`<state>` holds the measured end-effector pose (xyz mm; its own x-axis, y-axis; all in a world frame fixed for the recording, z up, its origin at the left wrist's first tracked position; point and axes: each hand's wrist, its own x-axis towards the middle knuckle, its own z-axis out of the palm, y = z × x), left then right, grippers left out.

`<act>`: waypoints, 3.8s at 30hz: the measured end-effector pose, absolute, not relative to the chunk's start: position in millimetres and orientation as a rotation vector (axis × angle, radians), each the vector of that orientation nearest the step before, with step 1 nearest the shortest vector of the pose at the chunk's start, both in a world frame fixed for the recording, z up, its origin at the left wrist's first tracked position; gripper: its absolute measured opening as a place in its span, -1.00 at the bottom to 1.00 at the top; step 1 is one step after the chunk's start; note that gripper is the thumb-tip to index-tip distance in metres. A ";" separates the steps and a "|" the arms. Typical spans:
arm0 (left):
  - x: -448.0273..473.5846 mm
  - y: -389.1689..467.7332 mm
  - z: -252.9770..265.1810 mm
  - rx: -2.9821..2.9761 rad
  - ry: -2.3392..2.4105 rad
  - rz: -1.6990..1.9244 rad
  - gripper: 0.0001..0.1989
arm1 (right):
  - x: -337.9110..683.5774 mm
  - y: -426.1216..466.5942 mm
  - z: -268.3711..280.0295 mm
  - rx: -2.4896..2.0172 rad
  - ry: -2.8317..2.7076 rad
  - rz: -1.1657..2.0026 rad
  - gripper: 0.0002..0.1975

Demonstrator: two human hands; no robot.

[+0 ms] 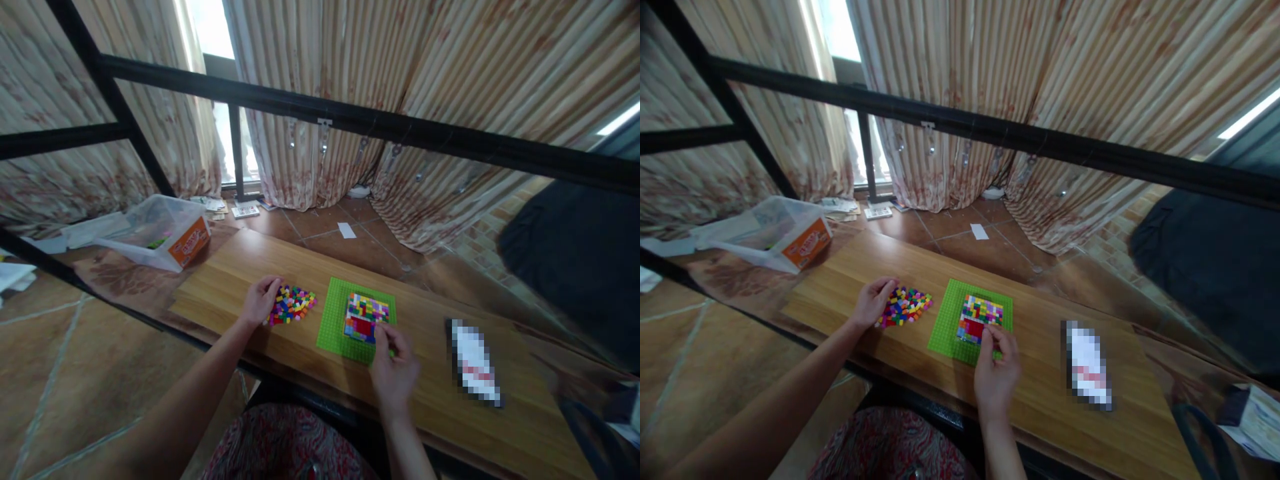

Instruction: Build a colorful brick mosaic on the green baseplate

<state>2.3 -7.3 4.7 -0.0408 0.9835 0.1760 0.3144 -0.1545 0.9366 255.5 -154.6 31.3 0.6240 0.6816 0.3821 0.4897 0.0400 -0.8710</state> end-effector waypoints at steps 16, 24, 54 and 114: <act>1.9 -8.9 4.4 1.421 1.345 1.286 -0.60 | 184.4 -166.2 -3.8 -1.521 -1.627 0.240 -0.79; -16.7 -31.3 14.2 1.240 1.353 1.500 -0.61 | 184.3 -165.8 -13.3 -1.518 -1.732 0.096 -0.81; -17.3 -100.8 34.4 1.928 1.612 1.036 -0.84 | 208.1 -191.4 7.7 -1.422 -1.407 0.279 -0.80; 171.0 -79.4 61.3 2.529 1.151 0.412 -0.60 | 368.5 -117.6 -14.5 -2.020 -1.342 -0.233 -0.79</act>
<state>171.0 -79.4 61.3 0.6316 0.7655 0.1229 0.6699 -0.6186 0.4105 368.5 -117.6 -14.5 0.4495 0.7421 0.4971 0.8664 -0.2269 -0.4448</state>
